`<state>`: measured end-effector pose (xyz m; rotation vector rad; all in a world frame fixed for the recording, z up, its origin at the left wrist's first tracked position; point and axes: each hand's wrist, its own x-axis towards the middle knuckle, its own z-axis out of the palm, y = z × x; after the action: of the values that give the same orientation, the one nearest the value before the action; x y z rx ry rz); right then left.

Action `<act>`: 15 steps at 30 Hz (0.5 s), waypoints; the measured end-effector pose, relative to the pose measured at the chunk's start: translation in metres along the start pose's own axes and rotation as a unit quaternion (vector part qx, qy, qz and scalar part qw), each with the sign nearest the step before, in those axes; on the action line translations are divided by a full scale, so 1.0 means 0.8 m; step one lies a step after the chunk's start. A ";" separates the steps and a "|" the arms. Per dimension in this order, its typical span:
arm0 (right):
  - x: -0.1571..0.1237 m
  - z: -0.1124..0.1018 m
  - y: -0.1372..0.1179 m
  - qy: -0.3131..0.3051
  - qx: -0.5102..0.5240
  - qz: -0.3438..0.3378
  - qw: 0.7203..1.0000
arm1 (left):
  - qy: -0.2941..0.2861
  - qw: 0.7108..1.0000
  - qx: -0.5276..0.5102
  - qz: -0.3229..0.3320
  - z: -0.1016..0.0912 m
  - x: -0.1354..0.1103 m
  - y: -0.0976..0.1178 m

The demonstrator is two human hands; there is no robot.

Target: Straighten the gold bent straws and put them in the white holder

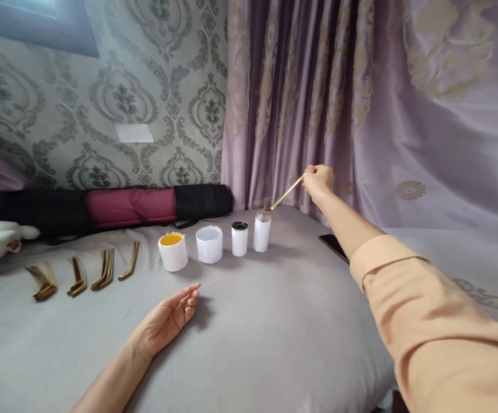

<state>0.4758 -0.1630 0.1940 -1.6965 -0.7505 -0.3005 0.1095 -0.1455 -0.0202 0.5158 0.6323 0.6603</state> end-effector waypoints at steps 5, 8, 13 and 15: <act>0.001 0.019 0.000 0.011 -0.059 -0.034 0.998 | -0.001 1.000 0.001 0.000 0.000 0.001 0.000; 0.001 0.025 0.002 0.017 -0.104 -0.070 0.992 | -0.001 1.000 0.001 0.000 -0.001 0.001 0.000; -0.005 0.031 0.001 0.020 -0.146 -0.095 0.984 | -0.003 1.000 0.002 0.000 -0.001 0.002 0.000; -0.008 0.034 0.000 0.002 -0.151 -0.096 0.984 | -0.006 1.000 0.000 0.000 -0.002 0.003 0.000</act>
<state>0.4659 -0.1391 0.1826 -1.9083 -0.9017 -0.5757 0.1101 -0.1439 -0.0222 0.5203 0.6212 0.6568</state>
